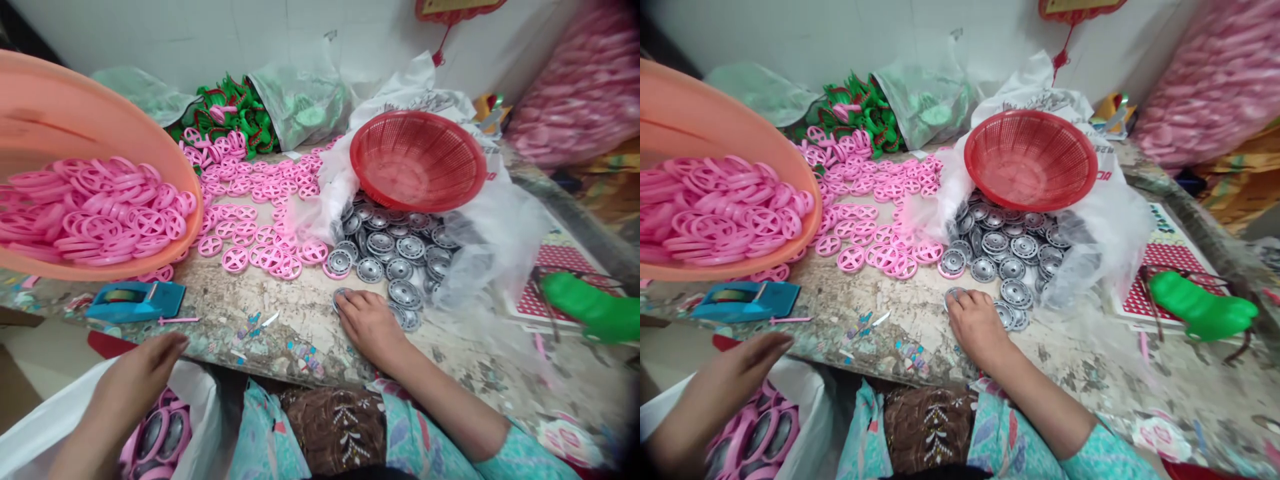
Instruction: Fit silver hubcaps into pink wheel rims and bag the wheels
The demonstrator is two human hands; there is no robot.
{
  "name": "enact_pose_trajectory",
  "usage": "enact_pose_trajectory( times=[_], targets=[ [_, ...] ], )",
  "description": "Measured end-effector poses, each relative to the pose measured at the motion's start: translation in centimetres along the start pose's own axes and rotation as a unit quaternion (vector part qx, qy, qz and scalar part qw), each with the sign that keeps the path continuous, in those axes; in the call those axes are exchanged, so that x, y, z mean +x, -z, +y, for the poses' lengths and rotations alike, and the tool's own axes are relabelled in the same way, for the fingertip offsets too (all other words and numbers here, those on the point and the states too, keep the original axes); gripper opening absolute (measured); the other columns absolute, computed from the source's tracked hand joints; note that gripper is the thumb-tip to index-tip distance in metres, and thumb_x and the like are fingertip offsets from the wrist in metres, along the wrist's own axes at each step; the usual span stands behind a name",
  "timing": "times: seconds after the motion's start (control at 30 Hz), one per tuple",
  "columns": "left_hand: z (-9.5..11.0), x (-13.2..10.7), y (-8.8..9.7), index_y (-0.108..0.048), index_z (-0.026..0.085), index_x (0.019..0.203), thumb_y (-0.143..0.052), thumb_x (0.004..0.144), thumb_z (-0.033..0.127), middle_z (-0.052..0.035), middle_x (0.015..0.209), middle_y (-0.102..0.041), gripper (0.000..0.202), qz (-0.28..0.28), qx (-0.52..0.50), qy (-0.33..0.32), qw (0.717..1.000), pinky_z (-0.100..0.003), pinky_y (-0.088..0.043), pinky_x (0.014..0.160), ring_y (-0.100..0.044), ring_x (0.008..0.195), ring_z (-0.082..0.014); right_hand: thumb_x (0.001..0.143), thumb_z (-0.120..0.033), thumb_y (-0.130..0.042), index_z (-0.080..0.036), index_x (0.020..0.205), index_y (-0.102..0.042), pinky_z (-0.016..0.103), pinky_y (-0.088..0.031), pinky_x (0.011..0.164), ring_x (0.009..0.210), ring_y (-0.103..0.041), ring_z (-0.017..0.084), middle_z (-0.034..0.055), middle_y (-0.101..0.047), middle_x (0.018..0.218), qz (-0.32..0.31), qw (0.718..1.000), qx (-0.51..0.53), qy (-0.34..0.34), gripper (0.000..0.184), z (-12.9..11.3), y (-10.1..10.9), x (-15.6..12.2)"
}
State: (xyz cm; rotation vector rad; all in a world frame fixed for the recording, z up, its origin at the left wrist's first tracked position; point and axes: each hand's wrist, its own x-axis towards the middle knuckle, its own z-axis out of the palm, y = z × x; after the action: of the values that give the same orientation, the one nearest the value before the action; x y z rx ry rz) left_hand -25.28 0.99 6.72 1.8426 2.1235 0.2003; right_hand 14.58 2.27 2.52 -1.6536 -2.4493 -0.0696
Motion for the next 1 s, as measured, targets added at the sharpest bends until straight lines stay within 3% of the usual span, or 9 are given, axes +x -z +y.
enact_pose_trajectory(
  times=[0.07, 0.17, 0.3, 0.43, 0.57, 0.7, 0.83, 0.93, 1.0],
  targets=[
    [3.4, 2.5, -0.2, -0.068, 0.023, 0.094, -0.044, 0.081, 0.042, -0.0066, 0.099, -0.07, 0.033, 0.026, 0.021, -0.055, 0.998, -0.034, -0.046, 0.077, -0.063, 0.092, -0.0258, 0.086, -0.02, -0.053, -0.013, 0.116, -0.06, 0.041, -0.044, 0.085, 0.099, -0.055, 0.028, 0.0143, -0.063, 0.115, 0.005, 1.0, -0.017, 0.01, 0.032, -0.1, -0.3, 0.0],
    [6.8, 6.7, -1.8, -0.064, 0.018, 0.106, -0.042, 0.082, 0.039, -0.0108, 0.104, -0.065, 0.038, 0.102, -0.017, -0.102, 0.989, -0.036, -0.046, 0.083, -0.061, 0.094, -0.0254, 0.086, -0.018, -0.051, -0.011, 0.117, -0.06, 0.04, -0.046, 0.085, 0.1, -0.057, 0.028, 0.0152, -0.063, 0.116, 0.008, 0.999, -0.028, 0.018, 0.034, -0.2, -0.7, -0.1],
    [8.5, 11.7, -4.0, -0.049, 0.013, 0.127, -0.052, 0.077, 0.044, -0.017, 0.125, -0.052, 0.06, 0.153, -0.049, -0.096, 0.982, -0.042, -0.04, 0.096, -0.05, 0.114, -0.0307, 0.087, -0.017, -0.048, -0.011, 0.119, -0.059, 0.039, -0.047, 0.088, 0.102, -0.058, 0.027, 0.0155, -0.062, 0.118, 0.003, 0.999, -0.036, 0.023, 0.035, 0.0, -0.9, -0.1],
    [9.2, 13.7, -4.7, -0.053, 0.011, 0.122, -0.062, 0.068, 0.041, -0.0199, 0.118, -0.055, 0.062, 0.158, -0.082, -0.071, 0.981, -0.05, -0.037, 0.096, -0.048, 0.114, -0.0375, 0.087, -0.016, -0.046, -0.012, 0.121, -0.058, 0.038, -0.046, 0.092, 0.106, -0.058, 0.025, 0.015, -0.062, 0.118, -0.007, 0.999, -0.04, 0.028, 0.036, 0.1, -0.9, -0.2],
    [9.4, 13.2, -4.6, -0.055, 0.016, 0.115, -0.067, 0.061, 0.031, -0.0137, 0.113, -0.058, 0.056, 0.168, -0.154, -0.05, 0.972, -0.048, -0.037, 0.096, -0.049, 0.112, -0.0345, 0.087, -0.015, -0.046, -0.01, 0.121, -0.057, 0.039, -0.045, 0.094, 0.108, -0.057, 0.026, 0.0173, -0.062, 0.119, -0.006, 0.999, -0.032, 0.028, 0.037, -0.1, -1.2, -0.2],
    [9.4, 11.3, -4.7, -0.055, 0.019, 0.109, -0.064, 0.063, 0.031, -0.0062, 0.09, -0.062, 0.048, 0.138, -0.283, -0.007, 0.949, -0.045, -0.046, 0.082, -0.059, 0.09, -0.0283, 0.087, -0.013, -0.045, -0.009, 0.121, -0.057, 0.04, -0.046, 0.093, 0.107, -0.058, 0.026, 0.0177, -0.062, 0.118, 0.012, 0.999, 0.006, 0.029, 0.036, 0.5, -1.2, -0.3],
    [10.8, 7.3, -5.7, -0.051, 0.018, 0.11, -0.063, 0.065, 0.038, -0.0024, 0.08, -0.064, 0.051, 0.019, -0.454, 0.018, 0.891, -0.037, -0.053, 0.065, -0.064, 0.072, -0.0213, 0.092, -0.02, -0.04, -0.013, 0.116, -0.058, 0.033, -0.049, 0.085, 0.095, -0.061, 0.02, 0.0114, -0.065, 0.105, 0.075, 0.984, 0.162, -0.027, 0.031, 2.4, -0.5, 0.1],
    [13.1, 3.8, -7.0, -0.054, 0.016, 0.102, -0.065, 0.065, 0.037, -0.0038, 0.078, -0.067, 0.044, -0.08, -0.536, 0.034, 0.84, -0.037, -0.056, 0.064, -0.067, 0.068, -0.02, 0.092, -0.023, -0.04, -0.016, 0.109, -0.061, 0.03, -0.049, 0.076, 0.085, -0.06, 0.018, 0.008, -0.062, 0.093, 0.136, 0.957, 0.24, -0.088, 0.027, 2.9, 0.4, 0.5],
    [14.8, 2.0, -7.9, -0.056, 0.016, 0.099, -0.07, 0.064, 0.033, -0.0037, 0.075, -0.068, 0.041, -0.135, -0.595, 0.054, 0.791, -0.036, -0.057, 0.064, -0.067, 0.066, -0.0192, 0.092, -0.023, -0.042, -0.018, 0.106, -0.062, 0.03, -0.048, 0.072, 0.081, -0.058, 0.018, 0.0064, -0.061, 0.088, 0.159, 0.95, 0.252, -0.098, 0.025, 2.5, 1.0, 0.7]
  ],
)
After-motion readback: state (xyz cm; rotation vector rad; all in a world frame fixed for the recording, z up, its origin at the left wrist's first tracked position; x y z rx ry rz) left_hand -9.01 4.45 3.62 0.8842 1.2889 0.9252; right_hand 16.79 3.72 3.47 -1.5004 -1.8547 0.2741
